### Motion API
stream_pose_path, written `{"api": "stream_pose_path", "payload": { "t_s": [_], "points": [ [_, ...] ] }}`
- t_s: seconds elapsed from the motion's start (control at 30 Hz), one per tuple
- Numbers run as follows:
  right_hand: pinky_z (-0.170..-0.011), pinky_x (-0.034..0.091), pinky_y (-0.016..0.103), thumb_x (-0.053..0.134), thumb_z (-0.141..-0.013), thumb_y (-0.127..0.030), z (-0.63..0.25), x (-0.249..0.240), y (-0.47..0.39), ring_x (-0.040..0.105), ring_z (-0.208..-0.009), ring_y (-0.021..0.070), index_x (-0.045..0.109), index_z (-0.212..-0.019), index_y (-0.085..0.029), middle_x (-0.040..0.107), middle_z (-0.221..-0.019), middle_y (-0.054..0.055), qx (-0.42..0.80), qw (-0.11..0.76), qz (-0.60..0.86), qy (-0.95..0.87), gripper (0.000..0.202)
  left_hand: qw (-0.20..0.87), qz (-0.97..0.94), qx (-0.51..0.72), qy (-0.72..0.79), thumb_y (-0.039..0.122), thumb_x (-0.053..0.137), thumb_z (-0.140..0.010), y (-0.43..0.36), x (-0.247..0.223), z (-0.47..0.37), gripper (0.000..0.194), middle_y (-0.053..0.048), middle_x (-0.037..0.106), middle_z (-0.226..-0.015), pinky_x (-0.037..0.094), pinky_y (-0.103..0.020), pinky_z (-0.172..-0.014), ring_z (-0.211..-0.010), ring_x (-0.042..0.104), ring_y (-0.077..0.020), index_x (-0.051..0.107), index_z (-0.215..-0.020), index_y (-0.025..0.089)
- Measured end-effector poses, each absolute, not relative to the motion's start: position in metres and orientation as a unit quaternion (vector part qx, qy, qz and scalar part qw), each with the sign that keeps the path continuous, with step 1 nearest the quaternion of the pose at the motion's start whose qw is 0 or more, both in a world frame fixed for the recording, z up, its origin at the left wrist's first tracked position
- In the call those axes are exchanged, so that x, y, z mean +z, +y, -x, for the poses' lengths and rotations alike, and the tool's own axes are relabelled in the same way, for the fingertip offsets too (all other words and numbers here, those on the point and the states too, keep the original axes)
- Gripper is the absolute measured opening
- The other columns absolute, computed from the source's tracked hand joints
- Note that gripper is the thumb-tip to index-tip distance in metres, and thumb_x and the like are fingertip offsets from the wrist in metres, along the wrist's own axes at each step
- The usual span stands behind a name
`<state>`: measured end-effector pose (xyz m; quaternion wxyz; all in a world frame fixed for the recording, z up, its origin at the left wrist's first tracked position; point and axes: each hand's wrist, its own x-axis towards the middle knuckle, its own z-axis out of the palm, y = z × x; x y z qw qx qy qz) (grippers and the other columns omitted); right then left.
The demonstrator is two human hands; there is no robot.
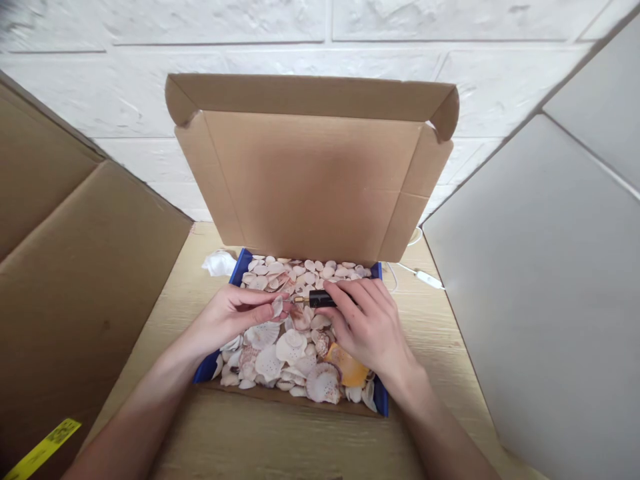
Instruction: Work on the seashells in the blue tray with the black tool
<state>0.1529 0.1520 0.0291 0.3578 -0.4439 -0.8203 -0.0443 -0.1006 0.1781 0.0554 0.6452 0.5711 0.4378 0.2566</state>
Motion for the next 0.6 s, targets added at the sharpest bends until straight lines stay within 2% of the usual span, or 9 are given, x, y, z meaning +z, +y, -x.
{"api": "stream_pose_path", "payload": {
  "t_s": [0.33, 0.6],
  "points": [
    [-0.086, 0.050, 0.042, 0.069, -0.075, -0.004, -0.1549, 0.0342, 0.1494, 0.062, -0.097, 0.0220, 0.060, -0.119, -0.020, 0.071, -0.104, 0.008, -0.061, 0.394, 0.425, -0.813, 0.049, 0.677, -0.570, 0.233, 0.403, 0.031, 0.070, -0.085, 0.1774, 0.0590, 0.1008, 0.030, -0.005, 0.071, -0.117, 0.052, -0.034, -0.100, -0.107, 0.069, -0.0218, 0.072, -0.114, 0.023],
    [-0.087, 0.050, 0.044, 0.071, -0.074, -0.005, -0.1550, 0.0346, 0.1494, 0.062, -0.096, 0.0221, 0.059, -0.119, -0.021, 0.071, -0.105, 0.008, -0.073, 0.395, 0.424, -0.812, 0.049, 0.657, -0.602, 0.226, 0.393, 0.030, 0.068, -0.086, 0.1773, 0.0566, 0.1034, 0.030, -0.007, 0.072, -0.115, 0.054, -0.034, -0.098, -0.108, 0.069, -0.0233, 0.073, -0.114, 0.021]
  ]
}}
